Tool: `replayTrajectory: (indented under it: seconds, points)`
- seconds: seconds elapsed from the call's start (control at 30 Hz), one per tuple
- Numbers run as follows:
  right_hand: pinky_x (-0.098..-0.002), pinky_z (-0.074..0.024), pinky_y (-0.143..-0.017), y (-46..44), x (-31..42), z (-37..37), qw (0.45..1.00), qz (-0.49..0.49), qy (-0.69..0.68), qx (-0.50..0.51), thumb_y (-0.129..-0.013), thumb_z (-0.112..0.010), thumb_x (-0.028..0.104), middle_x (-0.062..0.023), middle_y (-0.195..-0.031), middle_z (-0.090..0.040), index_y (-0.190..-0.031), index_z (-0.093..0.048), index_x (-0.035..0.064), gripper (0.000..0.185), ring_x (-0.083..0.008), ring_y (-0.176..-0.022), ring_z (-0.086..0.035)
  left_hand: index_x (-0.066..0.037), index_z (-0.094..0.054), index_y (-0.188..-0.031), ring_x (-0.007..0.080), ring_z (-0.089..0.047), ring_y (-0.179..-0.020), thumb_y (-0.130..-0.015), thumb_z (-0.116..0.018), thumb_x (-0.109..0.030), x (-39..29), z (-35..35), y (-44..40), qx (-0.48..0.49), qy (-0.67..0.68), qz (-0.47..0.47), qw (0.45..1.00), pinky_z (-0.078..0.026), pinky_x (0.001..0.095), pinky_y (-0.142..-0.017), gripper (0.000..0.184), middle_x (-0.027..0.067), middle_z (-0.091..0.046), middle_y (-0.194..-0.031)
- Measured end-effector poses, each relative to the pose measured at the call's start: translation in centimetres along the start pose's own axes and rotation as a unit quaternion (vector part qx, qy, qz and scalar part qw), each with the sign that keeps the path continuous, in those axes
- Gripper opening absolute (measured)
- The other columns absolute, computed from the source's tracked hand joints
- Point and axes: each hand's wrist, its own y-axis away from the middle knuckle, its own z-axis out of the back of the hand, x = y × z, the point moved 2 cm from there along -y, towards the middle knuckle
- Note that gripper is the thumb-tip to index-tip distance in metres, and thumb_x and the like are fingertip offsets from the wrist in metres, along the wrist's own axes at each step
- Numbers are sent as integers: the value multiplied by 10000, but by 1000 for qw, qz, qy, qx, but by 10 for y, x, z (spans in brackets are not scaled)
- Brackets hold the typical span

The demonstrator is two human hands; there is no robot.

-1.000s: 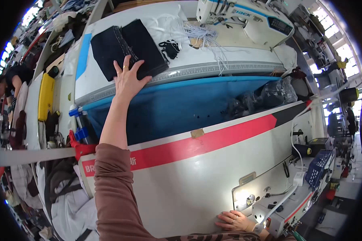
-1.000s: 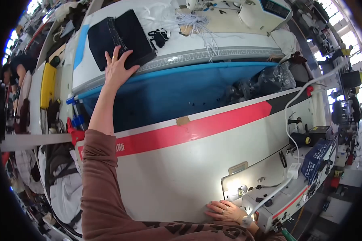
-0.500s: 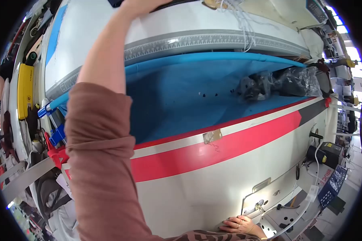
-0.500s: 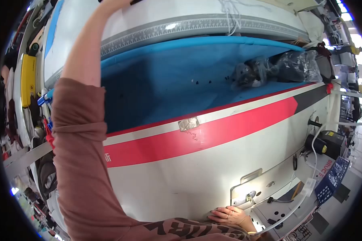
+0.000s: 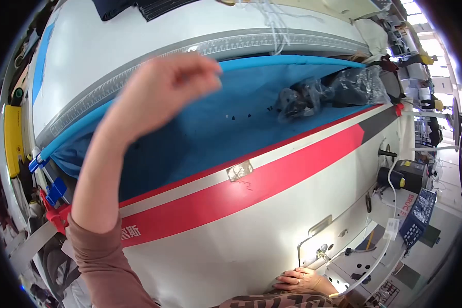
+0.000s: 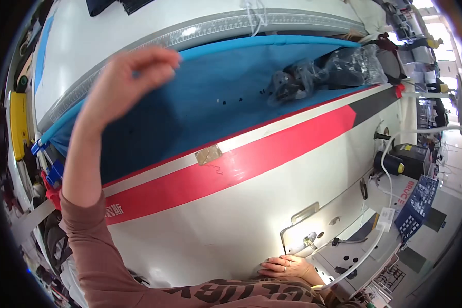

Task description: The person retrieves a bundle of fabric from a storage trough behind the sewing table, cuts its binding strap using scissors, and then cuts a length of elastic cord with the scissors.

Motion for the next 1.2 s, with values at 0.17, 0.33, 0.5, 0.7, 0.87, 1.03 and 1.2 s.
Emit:
replayTrajectory:
  seconds: [0.17,0.33,0.5,0.7,0.87,1.03,1.2]
  points:
    - [-193,-387,-910,3,1,-3,999,-5,11,-35,-844,-422,230,82,-1368,-363,-1343,-363,300,507,-93,-1215,-406,-4,-583,-1105,319,-597,-956,-839,-576,-275,-13,-69,24,232,-47,-15,972,-465,351,-843,379,182,-619,-1057]
    - [-200,-356,-974,6,2,-8,1000,1,21,-13,-852,-409,213,69,-1417,-314,-1378,-307,278,540,-101,-1257,-371,-18,-518,-1179,356,-611,-873,-878,-495,-421,-23,-101,46,311,-98,149,933,-474,389,-789,504,192,-646,-941]
    - [-246,-317,-1033,6,1,15,1000,2,-13,-19,-853,-412,228,49,-1448,-285,-1382,-315,233,537,-133,-1300,-328,-29,-575,-1043,358,-625,-746,-867,-485,-505,-20,-110,56,211,-142,110,961,-489,406,-701,516,173,-652,-775]
    - [-295,-290,-1058,12,3,8,997,6,-34,-66,-852,-419,264,13,-1461,-268,-1381,-320,194,543,-148,-1339,-265,-41,-622,-923,320,-633,-729,-842,-524,-500,-39,-112,60,140,-263,129,946,-490,400,-673,477,139,-654,-740]
    - [-316,-345,-1015,13,3,-13,981,26,-21,-191,-838,-445,197,-28,-1413,-353,-1313,-437,217,476,-188,-1286,-356,-49,-619,-927,300,-628,-795,-840,-566,-451,-46,-119,69,73,-285,102,950,-488,386,-702,415,124,-659,-837]
    - [-349,-320,-1037,13,4,-21,976,37,-18,-213,-792,-583,238,-43,-1428,-329,-1318,-427,217,548,-208,-1309,-321,-35,-594,-1016,288,-545,-1021,-825,-638,-157,-77,-138,110,-189,-181,-36,964,-439,352,-876,230,124,-587,-1092]
    - [-362,-278,-1068,14,3,-27,975,49,-11,-217,-779,-594,238,-40,-1444,-304,-1329,-409,217,581,-208,-1335,-277,-24,-591,-1031,247,-548,-1047,-838,-608,-100,-160,-148,168,-275,-67,19,959,-394,326,-929,208,104,-605,-1061]
